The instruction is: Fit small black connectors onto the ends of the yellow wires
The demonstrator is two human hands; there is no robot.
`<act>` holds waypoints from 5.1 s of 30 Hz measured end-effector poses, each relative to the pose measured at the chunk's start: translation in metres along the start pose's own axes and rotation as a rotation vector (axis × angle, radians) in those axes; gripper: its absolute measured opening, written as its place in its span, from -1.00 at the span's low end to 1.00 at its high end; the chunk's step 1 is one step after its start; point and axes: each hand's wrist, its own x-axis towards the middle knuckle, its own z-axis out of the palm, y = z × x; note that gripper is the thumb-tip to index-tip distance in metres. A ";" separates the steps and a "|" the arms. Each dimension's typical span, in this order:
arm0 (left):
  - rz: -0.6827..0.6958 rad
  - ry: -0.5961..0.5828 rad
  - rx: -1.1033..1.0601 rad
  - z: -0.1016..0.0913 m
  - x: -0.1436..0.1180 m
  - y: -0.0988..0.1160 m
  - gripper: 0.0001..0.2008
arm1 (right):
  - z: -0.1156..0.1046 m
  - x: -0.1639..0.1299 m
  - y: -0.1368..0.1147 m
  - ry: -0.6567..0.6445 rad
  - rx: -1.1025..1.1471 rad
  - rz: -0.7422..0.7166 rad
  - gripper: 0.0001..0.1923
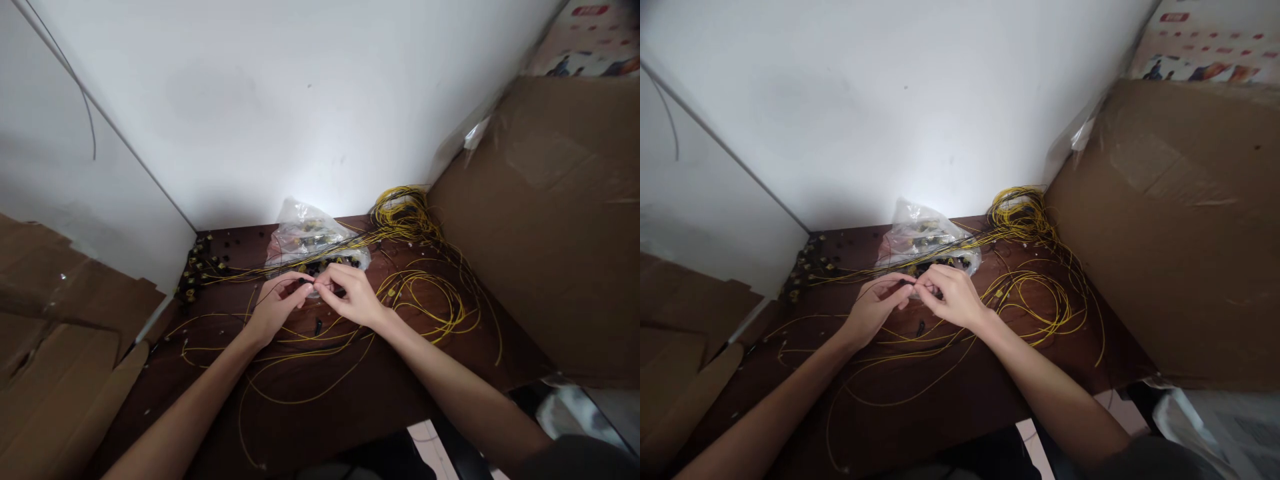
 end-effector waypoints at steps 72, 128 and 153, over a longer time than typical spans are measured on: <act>0.053 -0.179 0.248 -0.003 0.000 0.004 -0.72 | -0.003 0.000 -0.002 -0.103 0.006 0.039 -0.89; 0.066 -0.228 0.239 -0.003 -0.004 -0.001 -0.63 | 0.006 -0.001 -0.001 -0.068 0.009 0.078 -0.86; 0.073 -0.264 0.301 -0.003 -0.004 0.004 -0.57 | 0.004 -0.002 -0.003 -0.048 0.012 0.087 -0.86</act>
